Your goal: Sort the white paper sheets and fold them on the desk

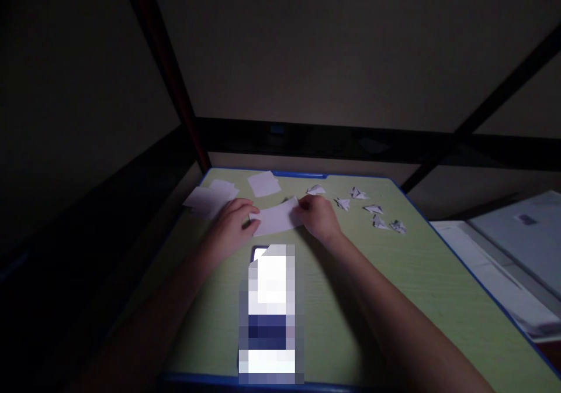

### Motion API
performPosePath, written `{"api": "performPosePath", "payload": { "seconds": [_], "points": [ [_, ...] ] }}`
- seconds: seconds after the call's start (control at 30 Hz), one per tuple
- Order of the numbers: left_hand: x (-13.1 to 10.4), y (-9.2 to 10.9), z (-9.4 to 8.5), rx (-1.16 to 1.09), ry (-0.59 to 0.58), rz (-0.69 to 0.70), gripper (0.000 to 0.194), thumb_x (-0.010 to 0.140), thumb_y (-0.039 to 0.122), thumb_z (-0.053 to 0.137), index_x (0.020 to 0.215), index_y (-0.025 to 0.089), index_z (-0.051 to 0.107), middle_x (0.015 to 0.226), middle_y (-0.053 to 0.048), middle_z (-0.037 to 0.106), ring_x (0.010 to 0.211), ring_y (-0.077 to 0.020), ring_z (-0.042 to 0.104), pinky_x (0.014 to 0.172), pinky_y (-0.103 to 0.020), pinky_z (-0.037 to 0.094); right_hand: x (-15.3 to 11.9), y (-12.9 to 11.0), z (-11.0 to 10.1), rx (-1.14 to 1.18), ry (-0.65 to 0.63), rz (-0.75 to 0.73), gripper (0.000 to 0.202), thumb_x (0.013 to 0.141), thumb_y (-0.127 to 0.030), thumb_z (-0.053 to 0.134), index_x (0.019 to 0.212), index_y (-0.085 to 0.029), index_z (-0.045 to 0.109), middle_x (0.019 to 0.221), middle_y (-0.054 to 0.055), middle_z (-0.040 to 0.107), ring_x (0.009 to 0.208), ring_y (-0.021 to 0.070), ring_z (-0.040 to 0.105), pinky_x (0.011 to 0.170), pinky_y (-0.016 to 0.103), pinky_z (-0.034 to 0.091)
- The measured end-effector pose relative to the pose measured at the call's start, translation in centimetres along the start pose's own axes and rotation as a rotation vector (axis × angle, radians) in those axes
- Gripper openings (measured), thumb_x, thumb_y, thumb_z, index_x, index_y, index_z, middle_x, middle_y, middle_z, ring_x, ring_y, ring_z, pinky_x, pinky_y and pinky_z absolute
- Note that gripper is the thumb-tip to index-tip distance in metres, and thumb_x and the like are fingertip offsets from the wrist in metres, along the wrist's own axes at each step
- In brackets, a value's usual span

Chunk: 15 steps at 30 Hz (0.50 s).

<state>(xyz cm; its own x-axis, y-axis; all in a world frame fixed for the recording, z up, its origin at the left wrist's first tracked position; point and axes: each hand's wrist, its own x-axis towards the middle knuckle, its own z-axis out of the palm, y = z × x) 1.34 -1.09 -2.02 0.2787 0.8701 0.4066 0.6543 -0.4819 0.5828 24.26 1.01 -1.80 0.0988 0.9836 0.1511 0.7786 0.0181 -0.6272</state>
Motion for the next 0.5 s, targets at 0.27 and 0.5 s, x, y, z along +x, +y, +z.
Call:
{"api": "performPosePath", "payload": {
  "seconds": [0.27, 0.5],
  "points": [
    [0.1, -0.8, 0.1, 0.217, -0.175, 0.186, 0.012, 0.079, 0.029, 0.071, 0.086, 0.019, 0.074, 0.102, -0.006, 0.072, 0.098, -0.0234, 0.062, 0.091, -0.037, 0.047, -1.1, -0.2, 0.6, -0.267, 0.012, -0.112, 0.020, 0.082, -0.026, 0.056, 0.088, -0.016, 0.073, 0.083, 0.012, 0.072, 0.073, 0.0231, 0.064, 0.066, 0.031, 0.043],
    [0.0, -0.5, -0.2, 0.216, -0.187, 0.165, 0.022, 0.070, 0.032, 0.078, 0.087, 0.019, 0.073, 0.105, -0.007, 0.070, 0.100, -0.0240, 0.062, 0.092, -0.038, 0.047, -1.9, 0.2, -1.0, -0.283, -0.093, -0.389, 0.028, 0.086, -0.031, 0.059, 0.109, -0.020, 0.072, 0.107, 0.011, 0.067, 0.098, 0.0230, 0.062, 0.090, 0.033, 0.047]
  ]
}}
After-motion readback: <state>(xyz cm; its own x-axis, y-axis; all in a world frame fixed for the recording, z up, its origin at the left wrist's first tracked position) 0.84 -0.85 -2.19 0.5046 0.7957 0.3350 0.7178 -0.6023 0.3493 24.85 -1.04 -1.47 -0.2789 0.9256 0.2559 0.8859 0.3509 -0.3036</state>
